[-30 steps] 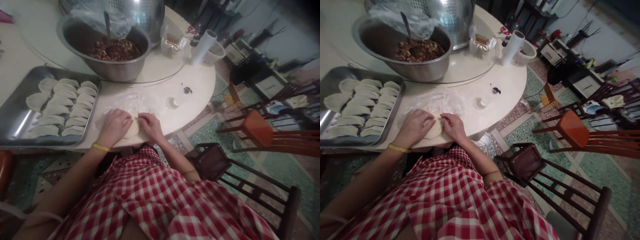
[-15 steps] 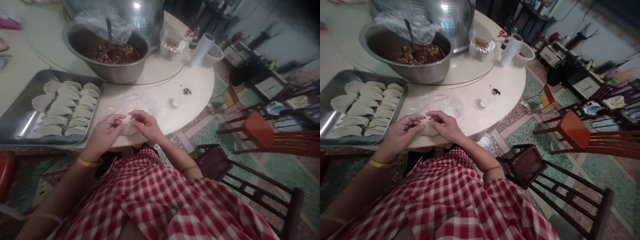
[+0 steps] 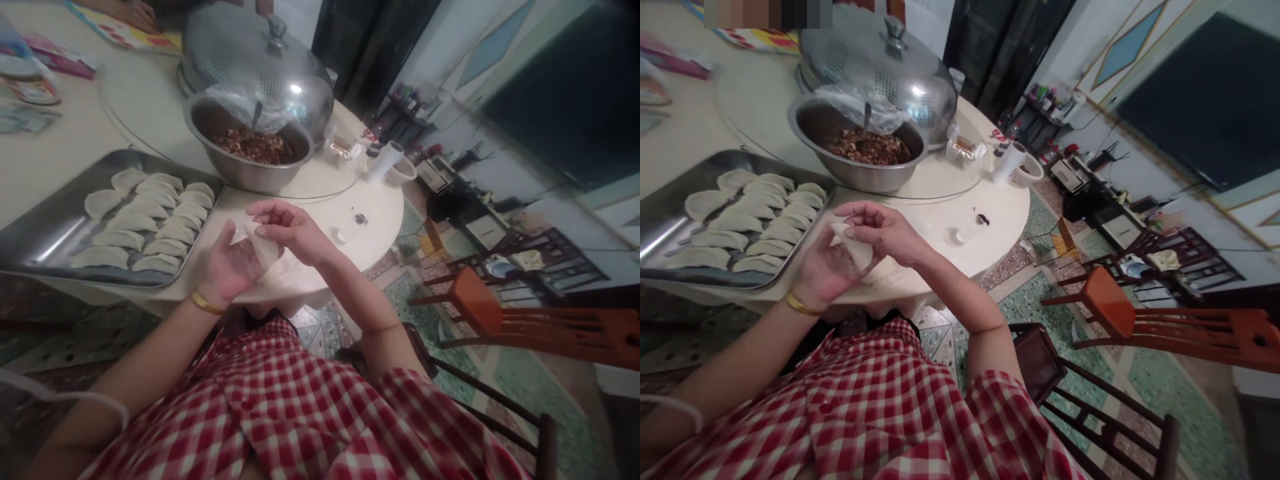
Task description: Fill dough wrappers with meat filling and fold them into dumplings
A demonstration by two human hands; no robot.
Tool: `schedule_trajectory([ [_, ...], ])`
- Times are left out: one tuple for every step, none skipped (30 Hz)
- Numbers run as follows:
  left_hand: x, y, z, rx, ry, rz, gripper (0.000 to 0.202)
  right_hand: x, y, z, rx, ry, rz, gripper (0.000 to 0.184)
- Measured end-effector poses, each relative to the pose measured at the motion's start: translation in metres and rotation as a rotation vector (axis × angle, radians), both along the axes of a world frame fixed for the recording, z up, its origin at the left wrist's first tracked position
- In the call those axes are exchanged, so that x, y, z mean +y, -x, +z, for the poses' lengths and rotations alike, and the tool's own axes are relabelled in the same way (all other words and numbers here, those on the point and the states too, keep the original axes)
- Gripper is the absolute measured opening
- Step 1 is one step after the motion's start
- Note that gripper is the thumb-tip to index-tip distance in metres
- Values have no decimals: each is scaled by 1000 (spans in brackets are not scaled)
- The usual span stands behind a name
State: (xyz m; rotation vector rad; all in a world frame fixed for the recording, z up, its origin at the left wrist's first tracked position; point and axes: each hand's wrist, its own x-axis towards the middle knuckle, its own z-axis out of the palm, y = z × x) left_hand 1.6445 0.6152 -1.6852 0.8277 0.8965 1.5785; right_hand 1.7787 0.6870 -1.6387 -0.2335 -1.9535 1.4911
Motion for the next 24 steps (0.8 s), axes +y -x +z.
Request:
schedule_trajectory([
  [3, -2, -1, -80, -1, -29, 42, 5, 1, 4, -33, -12, -32, 36],
  [6, -4, -2, -150, -1, -51, 43, 10, 2, 6, -62, -16, -81, 33],
  [8, -5, -2, -198, 0, -66, 44, 16, 3, 7, -91, -21, -137, 29],
  [10, -6, -2, -213, -2, -75, 46, 23, 3, 6, -119, -33, -198, 26],
  [12, -6, -2, -207, -6, -80, 48, 29, 3, 5, -145, -48, -252, 23],
  [13, -6, -1, -188, -8, -80, 50, 35, 2, 3, -159, -59, -291, 22],
  [15, -5, 0, -160, -7, -80, 52, 40, 2, 1, -164, -72, -319, 22],
  [16, -4, 2, -127, -5, -74, 54, 45, 2, -1, -164, -96, -342, 21],
  [17, -4, 4, -93, -5, -64, 55, 48, 3, -2, -165, -134, -371, 21],
  [19, -3, 6, -61, -9, -54, 55, 51, 3, -4, -168, -184, -400, 21],
  [20, -3, 8, -34, -17, -47, 55, 54, 3, -4, -172, -235, -424, 21],
  [21, -2, 11, -10, -28, -43, 54, 56, 4, -5, -173, -279, -441, 21],
  [21, -2, 13, 8, -38, -39, 54, 58, 4, -4, -173, -305, -444, 21],
  [22, -2, 15, 24, -45, -37, 54, 60, 4, -4, -165, -306, -433, 21],
  [22, -2, 16, 39, -52, -37, 54, 62, 3, -3, -150, -291, -414, 22],
  [23, -2, 17, 50, -57, -42, 55, 64, 3, -1, -129, -269, -391, 22],
  [23, -3, 18, 48, -62, -53, 56, 65, 2, 0, -109, -247, -369, 21],
  [24, -3, 18, 27, -64, -67, 56, 66, 1, 2, -92, -225, -350, 20],
  [24, -3, 17, -15, -59, -84, 56, 67, 0, 4, -79, -213, -339, 19],
  [25, -4, 17, -77, -38, -103, 55, 65, 0, 6, -69, -218, -339, 19],
  [26, -5, 16, -154, -1, -118, 55, 63, -1, 8, -60, -247, -349, 18],
  [26, -5, 16, -230, 44, -122, 54, 58, -1, 9, -52, -305, -368, 17],
  [26, -5, 17, -290, 93, -108, 54, 52, -1, 9, -46, -393, -387, 16],
  [25, -6, 18, -326, 134, -85, 53, 45, -1, 8, -42, -507, -400, 16],
])
